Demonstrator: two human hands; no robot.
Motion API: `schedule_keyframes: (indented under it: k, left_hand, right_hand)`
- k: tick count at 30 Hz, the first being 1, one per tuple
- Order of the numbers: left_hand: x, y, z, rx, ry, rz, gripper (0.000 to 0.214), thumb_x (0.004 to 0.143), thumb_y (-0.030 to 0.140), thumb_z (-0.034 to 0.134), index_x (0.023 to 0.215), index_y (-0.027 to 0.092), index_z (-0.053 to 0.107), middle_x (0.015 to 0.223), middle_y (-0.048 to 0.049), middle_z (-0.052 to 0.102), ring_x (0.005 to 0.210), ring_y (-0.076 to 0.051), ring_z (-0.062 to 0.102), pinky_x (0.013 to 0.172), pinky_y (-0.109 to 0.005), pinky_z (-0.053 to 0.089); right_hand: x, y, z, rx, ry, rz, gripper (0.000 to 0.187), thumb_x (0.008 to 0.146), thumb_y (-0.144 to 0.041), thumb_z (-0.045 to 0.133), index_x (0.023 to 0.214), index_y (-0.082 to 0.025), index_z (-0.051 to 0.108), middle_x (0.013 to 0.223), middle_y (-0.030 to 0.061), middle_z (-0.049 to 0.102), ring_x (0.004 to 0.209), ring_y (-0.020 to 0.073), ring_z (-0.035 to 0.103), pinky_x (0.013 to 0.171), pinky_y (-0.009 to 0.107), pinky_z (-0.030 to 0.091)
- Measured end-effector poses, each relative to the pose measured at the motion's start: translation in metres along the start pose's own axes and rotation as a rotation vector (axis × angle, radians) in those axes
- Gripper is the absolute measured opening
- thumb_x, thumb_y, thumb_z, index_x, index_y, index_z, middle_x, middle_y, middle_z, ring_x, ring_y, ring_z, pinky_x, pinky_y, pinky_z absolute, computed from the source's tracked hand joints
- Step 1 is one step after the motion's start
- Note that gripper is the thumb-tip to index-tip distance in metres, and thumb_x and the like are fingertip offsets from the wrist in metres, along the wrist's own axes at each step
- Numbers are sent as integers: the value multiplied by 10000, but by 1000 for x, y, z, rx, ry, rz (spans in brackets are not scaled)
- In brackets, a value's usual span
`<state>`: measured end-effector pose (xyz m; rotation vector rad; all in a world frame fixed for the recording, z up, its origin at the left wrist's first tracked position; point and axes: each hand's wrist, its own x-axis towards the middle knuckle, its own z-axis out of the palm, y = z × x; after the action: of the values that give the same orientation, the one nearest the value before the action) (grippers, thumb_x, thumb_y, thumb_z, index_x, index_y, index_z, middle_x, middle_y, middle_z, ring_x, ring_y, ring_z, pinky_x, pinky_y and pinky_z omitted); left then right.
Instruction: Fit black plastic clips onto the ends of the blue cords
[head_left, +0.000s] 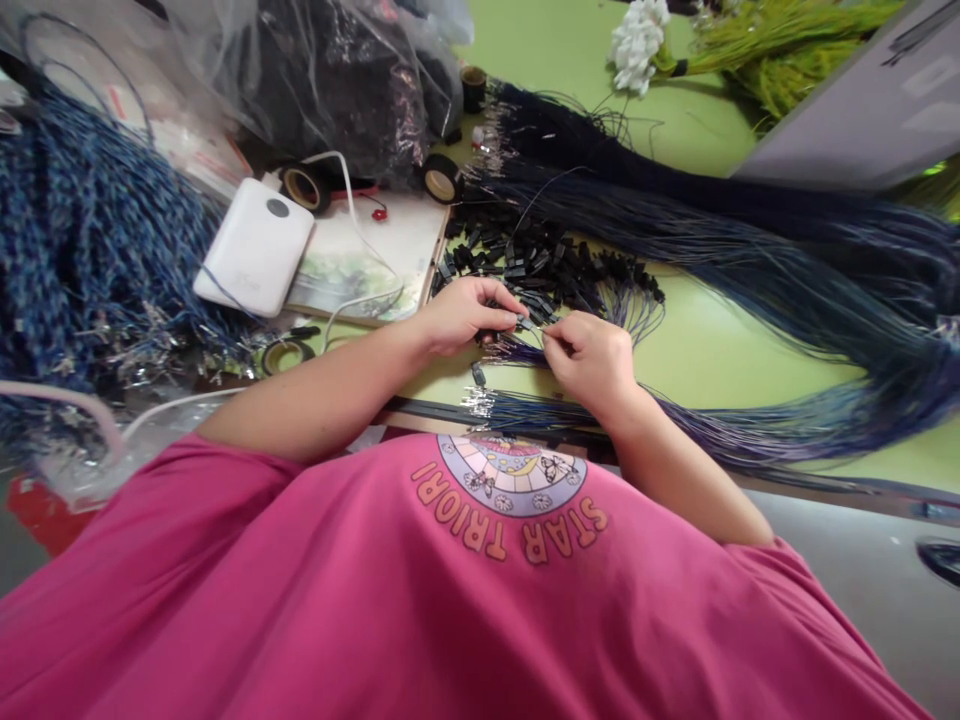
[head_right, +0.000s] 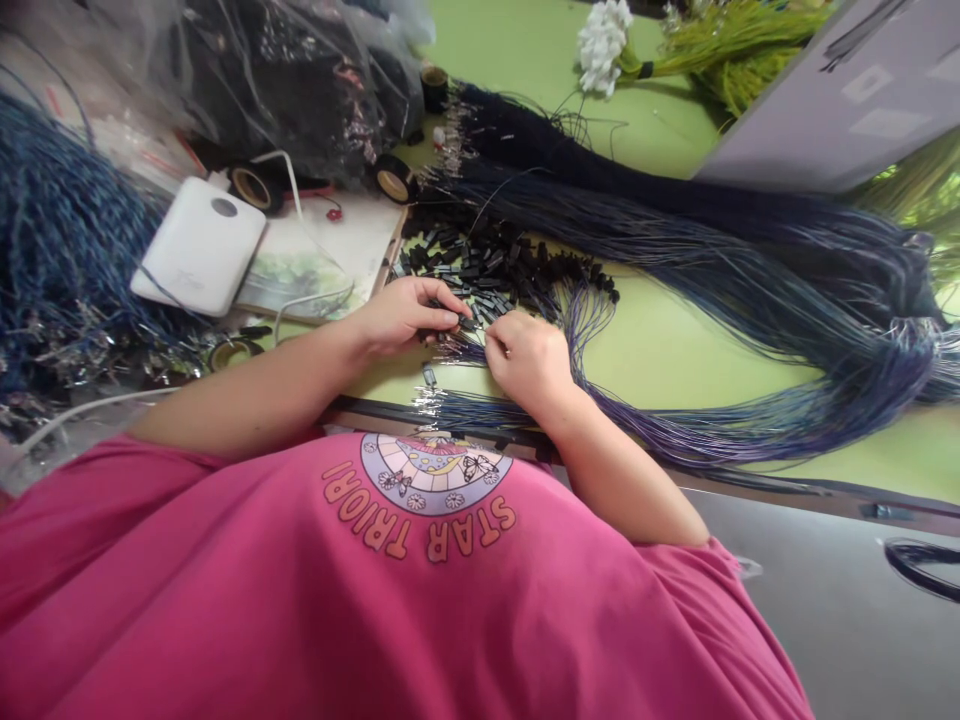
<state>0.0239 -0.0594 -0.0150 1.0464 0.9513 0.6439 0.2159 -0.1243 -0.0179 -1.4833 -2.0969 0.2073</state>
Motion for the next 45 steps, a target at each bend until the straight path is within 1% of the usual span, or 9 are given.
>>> schedule_keyframes:
  k: [7, 12, 18, 22, 28, 31, 35, 41, 45]
  left_hand:
    - [0, -4, 1, 161, -33, 74, 95, 708, 70, 706, 792, 114, 698, 728, -23, 694, 486, -49, 513, 449, -200, 382]
    - [-2, 1, -2, 139, -19, 116, 103, 748, 126, 702, 850, 142, 702, 657, 14, 627, 486, -47, 479, 467, -199, 350]
    - [-10, 23, -20, 299, -80, 26, 117, 705, 126, 754, 813, 167, 734, 589, 6, 591, 503, -77, 490, 520, -228, 333]
    - [-9, 20, -32, 729, -349, 33, 245, 503, 87, 842, 716, 196, 786, 672, -24, 695, 585, -128, 590, 589, -243, 376]
    - [-15, 19, -23, 1315, -579, 98, 268, 731, 163, 659, 951, 240, 790, 998, -43, 750, 829, -163, 626, 713, -250, 395]
    - [-17, 29, -24, 1360, -595, 155, 270, 814, 198, 578, 1025, 175, 745, 1048, -80, 717, 866, -162, 612, 731, -253, 404]
    - [-15, 35, -26, 1246, -426, 212, 245, 824, 243, 600, 1027, 139, 690, 990, -72, 678, 827, -140, 585, 715, -246, 409]
    - [-17, 32, -19, 675, -243, 123, 473, 785, 95, 626, 1253, 163, 610, 830, -1, 615, 566, -48, 500, 595, -226, 393]
    - [-16, 30, -18, 497, -226, 49, 264, 793, 91, 632, 1048, 132, 684, 646, 14, 575, 506, -53, 467, 522, -225, 330]
  right_hand:
    - [4, 1, -1, 192, -137, 155, 177, 853, -239, 561, 762, -193, 705, 774, 33, 731, 731, 165, 644, 712, 290, 462]
    - [11, 2, -27, 220, -467, 199, 262, 890, -360, 554, 742, -193, 692, 663, 3, 691, 594, 130, 578, 607, 265, 405]
    - [14, 61, -74, -182, -7, 518, 318, 907, -365, 526, 690, -182, 670, 674, 89, 667, 664, 184, 605, 666, 332, 414]
    - [8, 101, -78, -519, -218, 674, 431, 882, -497, 574, 575, -196, 603, 609, 129, 598, 686, 243, 588, 649, 376, 383]
    - [1, 67, -66, -494, -62, 430, 423, 920, -500, 497, 712, -175, 670, 660, 101, 639, 691, 223, 579, 623, 319, 361]
    - [-5, 22, -51, -314, -284, 150, 283, 931, -386, 522, 843, -189, 706, 827, 70, 704, 765, 188, 606, 657, 290, 376]
    - [-17, -17, -21, -227, -659, -200, 243, 955, -237, 469, 950, -170, 702, 940, 77, 690, 819, 174, 597, 693, 283, 379]
    - [-22, -17, -9, -155, -717, -175, 210, 916, -162, 469, 854, -150, 669, 884, 73, 664, 789, 165, 569, 731, 282, 391]
    - [-21, -16, -11, -138, -711, -155, 180, 923, -216, 498, 938, -155, 666, 959, 88, 670, 812, 182, 582, 696, 290, 382]
